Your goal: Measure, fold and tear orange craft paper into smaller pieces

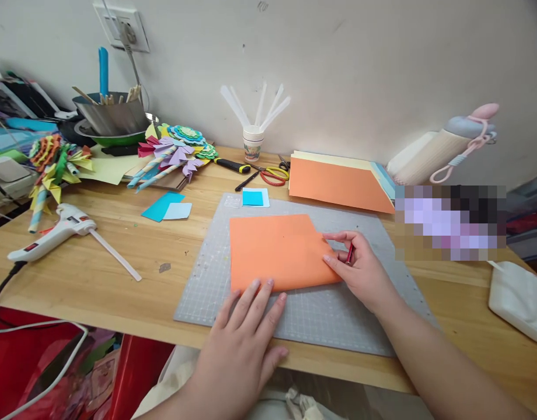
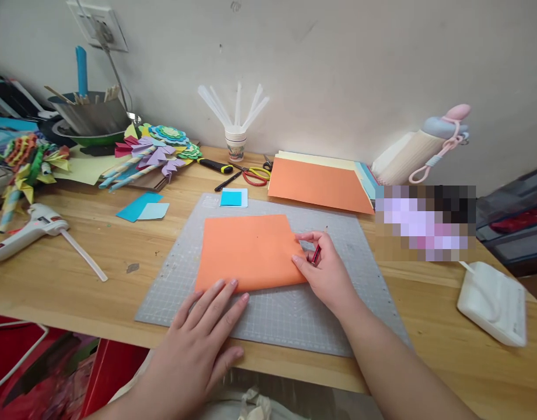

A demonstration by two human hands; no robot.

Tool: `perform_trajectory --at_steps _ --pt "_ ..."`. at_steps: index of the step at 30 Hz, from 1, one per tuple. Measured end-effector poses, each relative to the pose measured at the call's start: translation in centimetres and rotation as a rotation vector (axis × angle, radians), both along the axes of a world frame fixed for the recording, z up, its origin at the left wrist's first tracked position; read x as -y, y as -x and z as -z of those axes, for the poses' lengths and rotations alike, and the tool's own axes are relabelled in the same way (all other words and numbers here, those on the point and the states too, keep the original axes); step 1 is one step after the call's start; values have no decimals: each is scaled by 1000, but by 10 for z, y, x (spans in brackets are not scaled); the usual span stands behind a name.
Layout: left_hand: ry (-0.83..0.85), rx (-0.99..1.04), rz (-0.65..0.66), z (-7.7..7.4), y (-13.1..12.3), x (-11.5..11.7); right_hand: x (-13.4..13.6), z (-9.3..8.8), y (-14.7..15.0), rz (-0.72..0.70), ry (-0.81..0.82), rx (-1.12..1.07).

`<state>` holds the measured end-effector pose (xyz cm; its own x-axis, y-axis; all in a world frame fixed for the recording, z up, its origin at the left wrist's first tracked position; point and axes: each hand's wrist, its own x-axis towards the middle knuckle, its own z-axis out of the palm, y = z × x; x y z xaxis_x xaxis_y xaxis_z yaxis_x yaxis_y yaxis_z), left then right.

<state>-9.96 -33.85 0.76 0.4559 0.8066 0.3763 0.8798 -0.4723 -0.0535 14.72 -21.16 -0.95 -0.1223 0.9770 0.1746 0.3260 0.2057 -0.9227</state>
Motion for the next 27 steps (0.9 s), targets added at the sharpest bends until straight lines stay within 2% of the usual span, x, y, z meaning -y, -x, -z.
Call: perform_trajectory --at_steps 5,7,10,11,12,14,15,16,18,22,25,27 --pt "-26 -2 38 6 -4 6 -2 2 -10 -10 -41 71" --pt "-25 4 49 8 -4 7 0 -3 -10 20 -113 200" --pt "-19 14 58 10 -2 7 7 -18 1 111 -403 538" --pt "-14 14 62 10 -1 6 12 -25 9 91 -526 631" --pt "-7 13 66 12 -1 6 17 -32 19 20 -623 682" --pt "0 19 75 16 -2 5 28 -45 41 -266 -701 722" --pt "-4 32 78 18 -2 5 32 -49 52 -442 -673 741" --pt "-11 58 75 20 -3 5 36 -52 62 -560 -619 751" --pt "-23 150 65 22 -4 6 40 -52 78 -691 -525 738" --pt "-38 419 79 14 12 10 39 -38 88 -698 -481 722" --pt "-19 535 -76 1 39 6 37 -29 85 -676 -531 772" --pt "36 489 -148 -4 56 -1 37 -25 83 -683 -580 803"
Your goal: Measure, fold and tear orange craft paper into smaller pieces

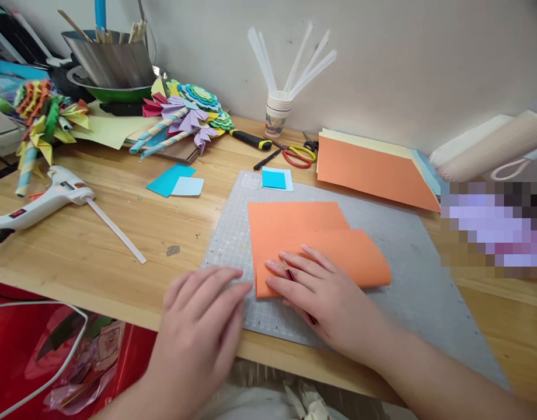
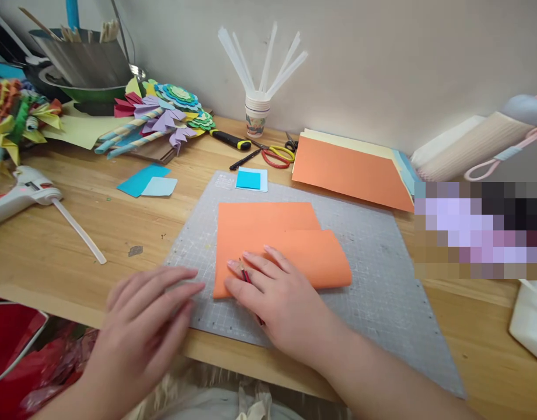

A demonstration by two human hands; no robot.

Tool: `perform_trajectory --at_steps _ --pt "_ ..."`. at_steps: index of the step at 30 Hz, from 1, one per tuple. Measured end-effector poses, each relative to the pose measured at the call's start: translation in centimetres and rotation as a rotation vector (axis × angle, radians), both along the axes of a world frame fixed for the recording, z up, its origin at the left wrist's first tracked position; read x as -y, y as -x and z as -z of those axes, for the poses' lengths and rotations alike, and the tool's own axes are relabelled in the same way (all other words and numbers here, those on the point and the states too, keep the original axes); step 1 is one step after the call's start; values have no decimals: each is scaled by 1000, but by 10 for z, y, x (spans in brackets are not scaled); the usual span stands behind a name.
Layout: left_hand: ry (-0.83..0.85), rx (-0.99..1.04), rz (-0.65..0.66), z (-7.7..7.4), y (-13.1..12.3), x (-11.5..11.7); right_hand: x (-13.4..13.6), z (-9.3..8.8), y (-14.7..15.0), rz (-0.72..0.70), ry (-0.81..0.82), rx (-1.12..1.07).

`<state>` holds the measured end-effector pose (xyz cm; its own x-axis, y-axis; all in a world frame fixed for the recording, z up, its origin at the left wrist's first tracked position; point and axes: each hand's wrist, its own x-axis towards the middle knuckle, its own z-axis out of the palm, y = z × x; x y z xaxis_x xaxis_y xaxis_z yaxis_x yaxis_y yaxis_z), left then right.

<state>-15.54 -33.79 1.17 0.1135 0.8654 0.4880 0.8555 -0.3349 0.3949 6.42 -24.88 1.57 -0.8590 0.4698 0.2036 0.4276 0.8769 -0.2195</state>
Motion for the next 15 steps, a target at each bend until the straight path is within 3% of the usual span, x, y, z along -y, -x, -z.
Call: perform_trajectory --at_steps 6,15 --pt "79 -42 128 5 14 -11 0 3 0 -41 -82 43" --pt "49 -70 126 9 8 -10 1 1 4 -57 -199 -64"
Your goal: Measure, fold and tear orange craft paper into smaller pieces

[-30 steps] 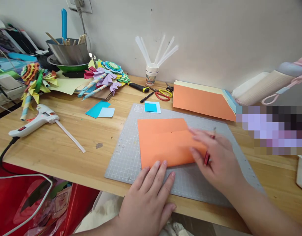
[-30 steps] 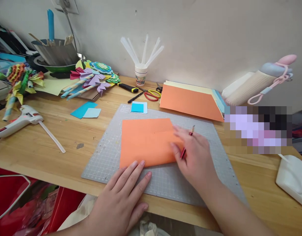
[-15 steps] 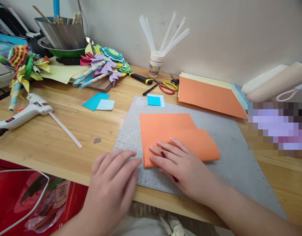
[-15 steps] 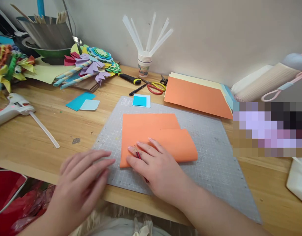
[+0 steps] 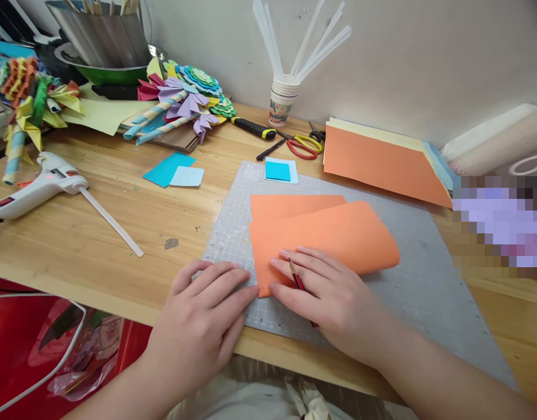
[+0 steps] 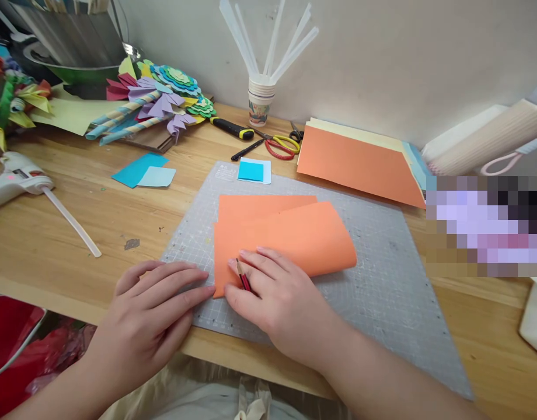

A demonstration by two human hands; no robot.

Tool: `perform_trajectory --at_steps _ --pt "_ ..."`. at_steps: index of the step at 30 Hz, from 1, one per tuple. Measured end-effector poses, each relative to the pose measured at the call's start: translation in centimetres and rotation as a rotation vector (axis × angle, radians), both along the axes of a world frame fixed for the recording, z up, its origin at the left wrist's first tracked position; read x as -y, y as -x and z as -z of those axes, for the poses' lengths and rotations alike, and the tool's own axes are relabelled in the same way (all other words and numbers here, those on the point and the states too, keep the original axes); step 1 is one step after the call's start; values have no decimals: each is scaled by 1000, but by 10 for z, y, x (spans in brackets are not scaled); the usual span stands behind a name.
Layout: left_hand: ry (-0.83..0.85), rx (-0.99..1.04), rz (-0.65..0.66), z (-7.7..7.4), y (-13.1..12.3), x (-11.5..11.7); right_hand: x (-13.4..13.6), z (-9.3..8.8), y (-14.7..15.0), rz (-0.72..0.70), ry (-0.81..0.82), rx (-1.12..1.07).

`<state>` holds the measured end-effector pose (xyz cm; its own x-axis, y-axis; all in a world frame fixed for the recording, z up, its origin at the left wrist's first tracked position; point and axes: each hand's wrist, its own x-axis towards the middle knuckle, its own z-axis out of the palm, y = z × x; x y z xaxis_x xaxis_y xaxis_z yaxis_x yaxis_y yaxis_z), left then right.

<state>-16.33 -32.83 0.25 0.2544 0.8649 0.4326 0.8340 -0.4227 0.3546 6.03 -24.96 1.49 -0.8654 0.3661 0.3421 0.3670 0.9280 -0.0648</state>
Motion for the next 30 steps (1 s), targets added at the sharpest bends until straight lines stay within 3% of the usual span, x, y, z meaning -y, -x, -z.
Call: perform_trajectory --at_steps 13,30 --pt "-11 1 -63 1 -2 0 0 2 2 88 98 8" --pt "-71 30 81 1 4 6 4 -1 0 90 123 48"
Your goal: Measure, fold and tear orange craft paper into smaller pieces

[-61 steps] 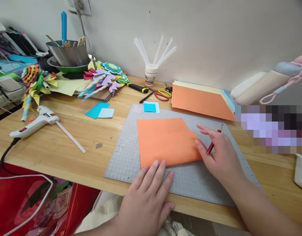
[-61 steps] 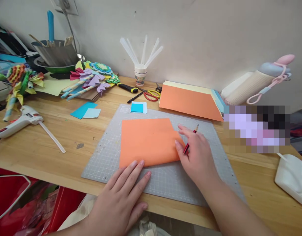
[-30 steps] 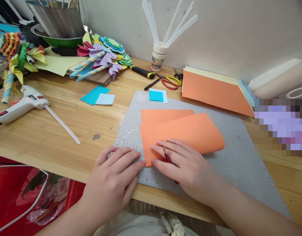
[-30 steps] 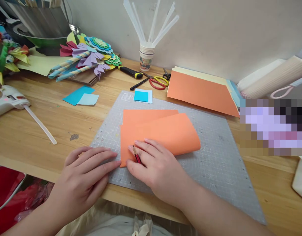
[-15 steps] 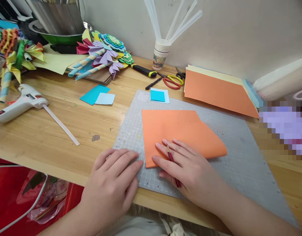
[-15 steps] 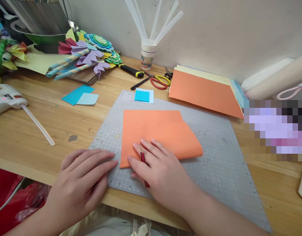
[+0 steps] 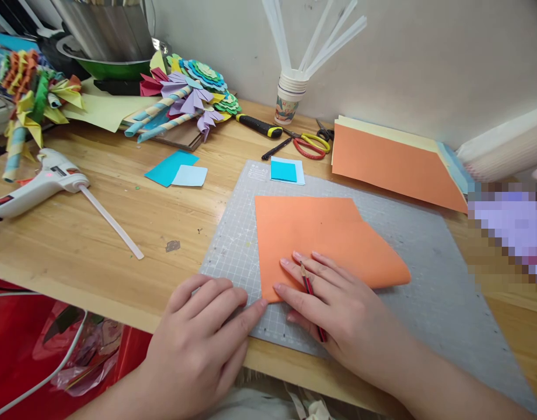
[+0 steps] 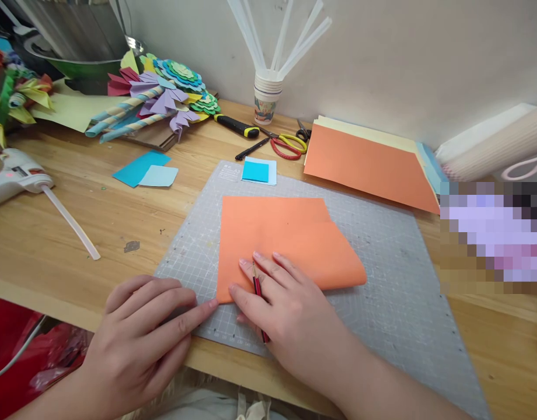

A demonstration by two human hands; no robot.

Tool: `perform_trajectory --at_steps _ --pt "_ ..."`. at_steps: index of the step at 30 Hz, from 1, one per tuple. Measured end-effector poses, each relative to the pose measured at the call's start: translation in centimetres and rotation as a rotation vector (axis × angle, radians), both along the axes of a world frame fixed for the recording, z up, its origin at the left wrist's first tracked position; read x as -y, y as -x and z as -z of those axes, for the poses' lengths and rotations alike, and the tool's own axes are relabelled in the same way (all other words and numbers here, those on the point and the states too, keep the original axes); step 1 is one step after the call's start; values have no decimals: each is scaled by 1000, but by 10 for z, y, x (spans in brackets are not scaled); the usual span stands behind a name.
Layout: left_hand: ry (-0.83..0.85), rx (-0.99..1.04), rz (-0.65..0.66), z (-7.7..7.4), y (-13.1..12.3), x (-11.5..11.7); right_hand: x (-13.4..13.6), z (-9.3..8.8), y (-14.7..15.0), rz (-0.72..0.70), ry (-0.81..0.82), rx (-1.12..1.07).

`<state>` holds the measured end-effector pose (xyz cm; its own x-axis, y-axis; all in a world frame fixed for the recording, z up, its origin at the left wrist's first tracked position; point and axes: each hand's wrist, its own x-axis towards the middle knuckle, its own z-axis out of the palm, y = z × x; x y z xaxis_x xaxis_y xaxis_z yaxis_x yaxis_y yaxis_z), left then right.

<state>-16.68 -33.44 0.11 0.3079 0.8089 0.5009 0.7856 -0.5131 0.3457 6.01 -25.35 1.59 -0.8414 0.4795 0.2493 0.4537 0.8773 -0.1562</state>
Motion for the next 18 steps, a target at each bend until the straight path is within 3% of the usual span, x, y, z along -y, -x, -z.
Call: perform_trajectory --at_steps 18 --pt "42 -50 13 0 -1 -3 5 3 0 29 34 60"
